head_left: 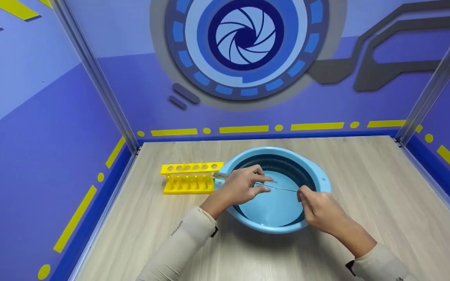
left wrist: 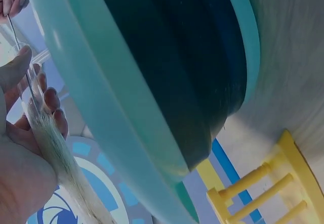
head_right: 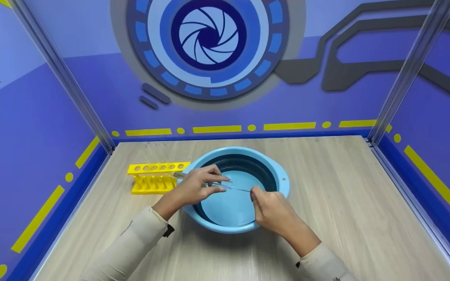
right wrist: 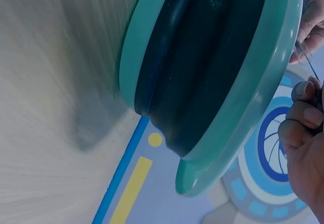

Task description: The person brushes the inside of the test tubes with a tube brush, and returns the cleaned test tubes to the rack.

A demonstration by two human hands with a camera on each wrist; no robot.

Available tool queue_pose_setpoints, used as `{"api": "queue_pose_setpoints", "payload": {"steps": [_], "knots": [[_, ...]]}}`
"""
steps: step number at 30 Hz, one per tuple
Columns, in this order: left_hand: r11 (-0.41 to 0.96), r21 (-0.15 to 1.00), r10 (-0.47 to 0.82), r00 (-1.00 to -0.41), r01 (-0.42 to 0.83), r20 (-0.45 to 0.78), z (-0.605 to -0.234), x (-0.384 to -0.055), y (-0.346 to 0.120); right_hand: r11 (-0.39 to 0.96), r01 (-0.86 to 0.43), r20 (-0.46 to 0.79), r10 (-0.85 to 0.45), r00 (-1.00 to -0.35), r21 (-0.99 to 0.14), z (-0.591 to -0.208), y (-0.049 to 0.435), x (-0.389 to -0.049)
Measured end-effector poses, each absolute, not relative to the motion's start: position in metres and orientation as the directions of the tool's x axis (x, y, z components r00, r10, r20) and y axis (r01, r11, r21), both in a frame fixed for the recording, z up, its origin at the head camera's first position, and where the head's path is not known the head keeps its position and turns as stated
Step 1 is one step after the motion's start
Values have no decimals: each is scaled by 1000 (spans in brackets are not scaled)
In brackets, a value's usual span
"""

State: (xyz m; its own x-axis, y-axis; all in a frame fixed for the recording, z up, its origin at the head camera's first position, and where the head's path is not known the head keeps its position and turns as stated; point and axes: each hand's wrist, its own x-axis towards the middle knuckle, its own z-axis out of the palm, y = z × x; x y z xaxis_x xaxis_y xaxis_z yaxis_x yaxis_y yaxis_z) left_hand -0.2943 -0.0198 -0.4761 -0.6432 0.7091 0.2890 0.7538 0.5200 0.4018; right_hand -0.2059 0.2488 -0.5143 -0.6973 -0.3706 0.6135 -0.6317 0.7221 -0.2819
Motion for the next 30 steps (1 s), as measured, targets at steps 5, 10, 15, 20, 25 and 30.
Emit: {"api": "queue_pose_setpoints", "payload": {"steps": [5, 10, 15, 20, 25, 30], "knots": [[509, 377, 710, -625, 774, 324, -480, -293, -15, 694, -674, 648, -396, -651, -253, -517, 244, -211], [514, 375, 685, -633, 771, 361, -484, -293, -14, 660, -645, 614, -339, -713, -386, -518, 240, -212], [540, 321, 658, -628, 778, 416, -490, -291, -11, 571, -495, 459, -220, -861, -655, -518, 235, -211], [532, 231, 638, -565, 814, 523, -494, -292, -8, 360, -182, 136, -148, -979, -915, -509, 234, -210], [513, 68, 623, -426, 855, 656, -497, -295, -6, 147, 63, -93, -207, -974, -987, -498, 238, -211], [518, -12, 636, -376, 855, 675, -497, -297, -8, 191, 5, -48, -225, -973, -982, -496, 239, -211]]}}
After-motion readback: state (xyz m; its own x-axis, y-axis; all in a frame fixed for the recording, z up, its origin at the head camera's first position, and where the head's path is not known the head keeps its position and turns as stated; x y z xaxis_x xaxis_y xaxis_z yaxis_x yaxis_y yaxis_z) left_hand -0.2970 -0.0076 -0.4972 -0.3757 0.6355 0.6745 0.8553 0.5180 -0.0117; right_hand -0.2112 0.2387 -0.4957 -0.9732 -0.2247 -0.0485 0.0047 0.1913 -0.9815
